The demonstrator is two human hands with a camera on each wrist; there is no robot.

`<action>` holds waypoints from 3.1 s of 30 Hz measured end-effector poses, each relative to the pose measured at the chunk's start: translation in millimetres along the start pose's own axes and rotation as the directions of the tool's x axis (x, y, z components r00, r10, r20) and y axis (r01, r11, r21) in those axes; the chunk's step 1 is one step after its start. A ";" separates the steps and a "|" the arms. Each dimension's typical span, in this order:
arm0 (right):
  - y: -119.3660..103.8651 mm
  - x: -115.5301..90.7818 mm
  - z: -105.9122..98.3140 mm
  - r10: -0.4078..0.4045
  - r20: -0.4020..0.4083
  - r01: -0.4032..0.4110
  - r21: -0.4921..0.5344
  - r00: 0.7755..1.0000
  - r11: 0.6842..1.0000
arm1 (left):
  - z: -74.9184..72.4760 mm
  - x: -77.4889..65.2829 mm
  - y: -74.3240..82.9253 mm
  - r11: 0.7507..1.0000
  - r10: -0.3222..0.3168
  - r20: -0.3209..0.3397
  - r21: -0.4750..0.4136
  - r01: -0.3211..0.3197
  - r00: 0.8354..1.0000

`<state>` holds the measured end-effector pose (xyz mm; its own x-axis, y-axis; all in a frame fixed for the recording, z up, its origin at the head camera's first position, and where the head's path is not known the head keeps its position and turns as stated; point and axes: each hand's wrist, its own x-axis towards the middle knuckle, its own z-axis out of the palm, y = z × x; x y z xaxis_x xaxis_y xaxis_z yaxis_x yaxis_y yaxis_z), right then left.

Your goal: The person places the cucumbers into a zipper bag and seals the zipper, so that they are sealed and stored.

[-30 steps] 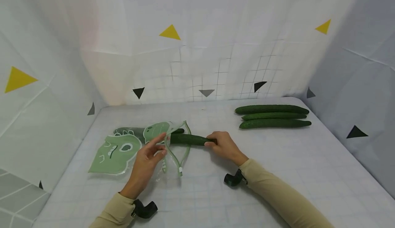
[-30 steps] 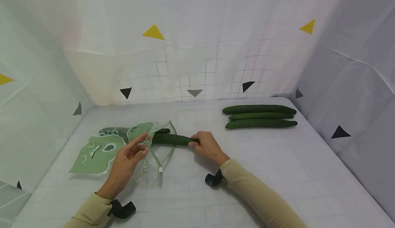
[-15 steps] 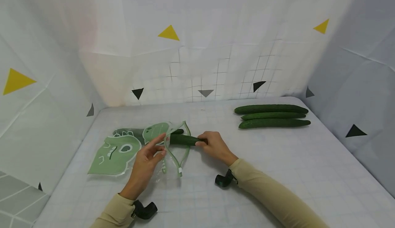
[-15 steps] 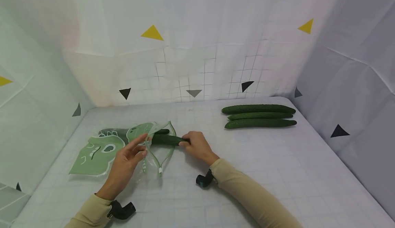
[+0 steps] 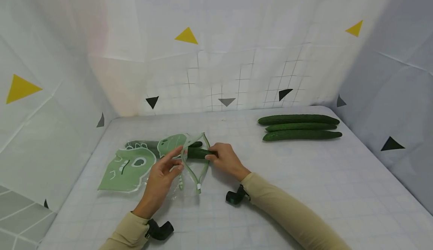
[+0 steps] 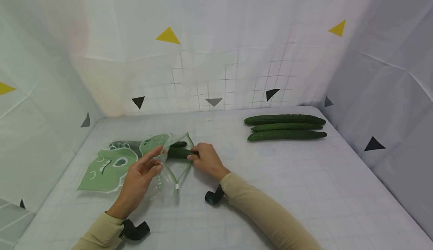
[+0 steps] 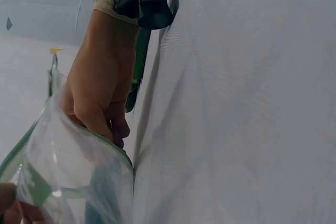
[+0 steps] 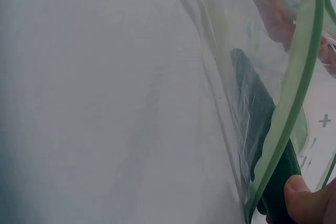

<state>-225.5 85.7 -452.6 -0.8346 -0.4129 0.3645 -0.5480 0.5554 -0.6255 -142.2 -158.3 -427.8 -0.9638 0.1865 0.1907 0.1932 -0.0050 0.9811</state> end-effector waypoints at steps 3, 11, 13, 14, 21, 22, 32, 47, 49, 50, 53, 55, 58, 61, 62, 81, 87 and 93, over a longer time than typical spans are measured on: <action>-0.5 2.7 4.2 0.005 0.001 -0.005 -0.017 1.000 1.000 | 0.5 0.3 -0.5 1.000 0.003 0.005 -0.003 -0.003 1.000; -7.1 15.8 14.1 0.003 0.037 -0.001 -0.043 0.999 0.999 | 1.1 -0.3 1.6 1.000 0.000 0.008 -0.013 0.000 1.000; -8.9 18.9 15.9 0.019 0.053 -0.017 -0.047 0.998 0.999 | 1.3 -0.6 1.8 1.000 -0.002 0.008 -0.013 0.002 1.000; -9.8 20.3 16.8 0.028 0.059 -0.025 -0.049 0.998 0.998 | 1.5 -0.8 1.7 1.000 -0.004 0.007 -0.012 0.004 1.000; -14.3 28.1 21.7 0.070 0.082 -0.067 -0.038 0.994 0.997 | 2.0 0.2 -1.2 1.000 -0.004 0.016 -0.011 0.005 1.000; -13.9 28.9 22.2 0.073 0.080 -0.070 -0.041 0.994 0.997 | 2.1 0.6 -1.7 1.000 -0.002 0.016 -0.011 0.003 1.000; -10.5 32.9 23.0 0.094 0.083 -0.090 -0.049 0.992 0.995 | 3.0 1.0 -2.9 1.000 0.018 -0.004 -0.009 -0.018 1.000; 6.0 -3.5 -29.1 0.065 0.010 -0.065 0.031 0.998 0.997 | 6.4 -2.3 4.9 0.996 0.074 -0.023 0.047 -0.073 0.997; 14.3 -10.4 -41.9 0.079 0.002 -0.079 0.030 0.997 0.996 | 7.5 -2.6 5.7 0.996 0.076 -0.029 0.056 -0.074 0.997; 19.1 -13.5 -48.1 0.088 -0.002 -0.088 0.024 0.996 0.996 | 7.8 -2.5 5.8 0.996 0.075 -0.036 0.058 -0.073 0.997; 33.1 -22.7 -68.3 0.110 -0.010 -0.110 0.002 0.994 0.994 | 7.5 -3.7 6.5 0.996 0.069 -0.045 0.058 -0.067 0.997; 42.6 -29.1 -81.9 0.123 -0.019 -0.123 -0.017 0.992 0.992 | 7.0 -4.3 7.1 0.997 0.061 -0.050 0.057 -0.058 0.997; 53.3 -40.3 -103.2 0.147 -0.035 -0.148 -0.042 0.989 0.988 | 5.7 -5.0 7.8 0.997 0.046 -0.047 0.056 -0.043 0.998; 65.1 -50.9 -124.2 0.181 -0.053 -0.184 -0.079 0.982 0.980 | 5.0 -5.2 8.1 0.997 0.040 -0.043 0.060 -0.037 0.998; 68.8 -54.1 -131.1 0.190 -0.060 -0.195 -0.094 0.980 0.976 | 4.8 -5.2 8.2 0.997 0.040 -0.043 0.063 -0.038 0.998; 146.2 -100.5 -237.0 0.319 -0.154 -0.353 -0.335 0.935 0.874 | 6.1 -6.3 11.9 0.997 -0.034 -0.097 0.063 0.040 0.995; 166.9 -111.6 -259.0 0.334 -0.148 -0.365 -0.375 0.931 0.852 | 5.9 -5.7 12.6 0.997 -0.017 -0.101 0.079 0.025 0.995; 180.3 -120.6 -271.0 0.355 -0.157 -0.388 -0.411 0.921 0.825 | 6.2 -5.3 12.5 0.996 -0.008 -0.109 0.093 0.018 0.994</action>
<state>-238.8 431.3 -422.3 -0.9725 -0.0697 0.2221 -0.1509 0.9152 -0.3736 -133.5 -153.3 -416.8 -0.9796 0.0783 0.1853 0.1920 0.0894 0.9773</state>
